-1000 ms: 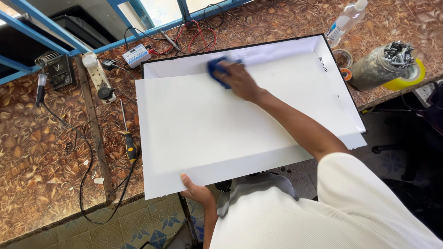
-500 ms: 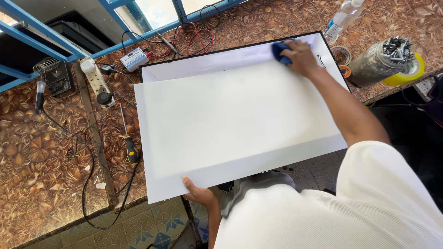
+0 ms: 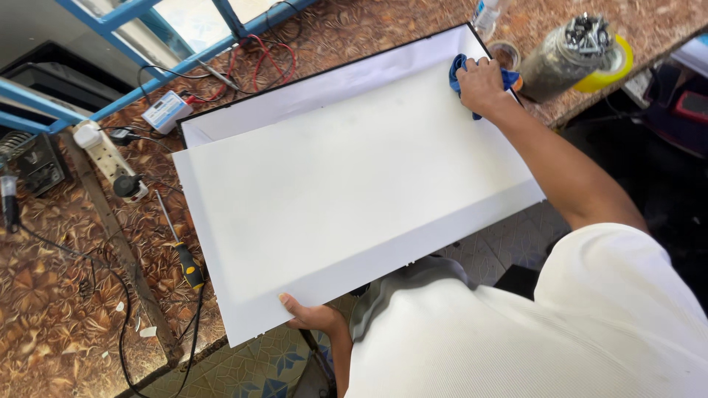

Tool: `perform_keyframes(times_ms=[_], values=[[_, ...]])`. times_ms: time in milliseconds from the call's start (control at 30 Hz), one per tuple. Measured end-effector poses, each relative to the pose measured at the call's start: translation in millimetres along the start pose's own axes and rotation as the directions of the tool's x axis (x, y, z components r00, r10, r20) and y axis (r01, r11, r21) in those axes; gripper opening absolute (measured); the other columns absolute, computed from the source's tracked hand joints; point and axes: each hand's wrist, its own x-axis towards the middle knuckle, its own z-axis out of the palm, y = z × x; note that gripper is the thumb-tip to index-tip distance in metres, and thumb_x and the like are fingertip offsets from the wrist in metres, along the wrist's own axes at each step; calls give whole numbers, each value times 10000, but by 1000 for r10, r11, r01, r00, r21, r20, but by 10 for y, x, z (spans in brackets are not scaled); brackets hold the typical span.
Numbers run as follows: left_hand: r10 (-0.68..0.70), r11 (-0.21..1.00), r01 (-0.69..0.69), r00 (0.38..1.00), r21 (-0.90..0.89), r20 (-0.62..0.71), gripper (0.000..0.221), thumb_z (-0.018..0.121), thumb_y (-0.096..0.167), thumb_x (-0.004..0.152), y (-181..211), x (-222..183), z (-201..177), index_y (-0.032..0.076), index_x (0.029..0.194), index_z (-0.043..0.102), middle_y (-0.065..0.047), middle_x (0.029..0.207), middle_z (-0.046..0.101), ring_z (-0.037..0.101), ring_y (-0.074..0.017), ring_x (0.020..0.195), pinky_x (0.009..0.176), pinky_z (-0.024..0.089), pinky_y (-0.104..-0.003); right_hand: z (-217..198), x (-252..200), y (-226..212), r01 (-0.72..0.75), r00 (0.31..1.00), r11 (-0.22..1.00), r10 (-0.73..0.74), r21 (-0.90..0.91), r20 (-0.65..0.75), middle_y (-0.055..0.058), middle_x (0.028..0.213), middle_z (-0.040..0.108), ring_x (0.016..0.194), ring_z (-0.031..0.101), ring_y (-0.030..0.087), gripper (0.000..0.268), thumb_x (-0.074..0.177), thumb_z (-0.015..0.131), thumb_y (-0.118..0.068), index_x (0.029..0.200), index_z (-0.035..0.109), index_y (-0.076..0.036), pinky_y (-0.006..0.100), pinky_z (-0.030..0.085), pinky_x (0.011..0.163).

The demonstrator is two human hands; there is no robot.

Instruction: The person wipes a large white plastic sheet with a blue cloth, flips the sheet over, and places it into the back of a television chassis on a workbench.

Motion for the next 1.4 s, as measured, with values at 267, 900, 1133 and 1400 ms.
perform_keyframes(times_ms=[267, 900, 1133, 1400], values=[[92, 994, -92, 996, -64, -10, 818, 707, 435, 832, 36, 20, 5, 49, 1453, 341, -163, 1406, 484, 602, -251, 1182, 975, 558, -396, 122, -1596, 362, 77, 948, 988, -115, 136, 297, 99, 1217, 677, 1037, 713, 365, 348, 923, 572, -252, 1246, 624, -134, 489, 572, 864], [281, 960, -280, 945, -33, 170, 738, 709, 417, 873, 240, -12, -63, 106, 1486, 441, -127, 1509, 492, 585, -288, 1305, 1046, 557, -447, -214, -3275, 108, -167, 354, 607, -698, 777, 622, -56, 837, 671, 748, 616, 95, 178, 858, 604, -293, 879, 696, -143, 257, 497, 755], [173, 983, -160, 975, -93, 141, 834, 731, 404, 816, 690, -388, 198, 114, 1499, 349, -140, 1497, 519, 629, -297, 1266, 1040, 596, -467, 137, -3147, 85, -55, 431, 799, -522, 599, 736, -62, 1125, 730, 982, 704, 114, 319, 865, 538, -372, 1051, 752, -226, 267, 544, 866], [853, 353, -932, 284, -82, 439, 424, 368, 284, 1205, 1164, -182, 446, 71, 1566, 302, -234, 1508, 374, 337, -392, 1485, 1265, 192, -602, 88, -3142, -139, -15, 522, 681, -619, 732, 586, 193, 1057, 798, 968, 756, 390, 445, 891, 651, -420, 1161, 803, -101, 490, 583, 860]])
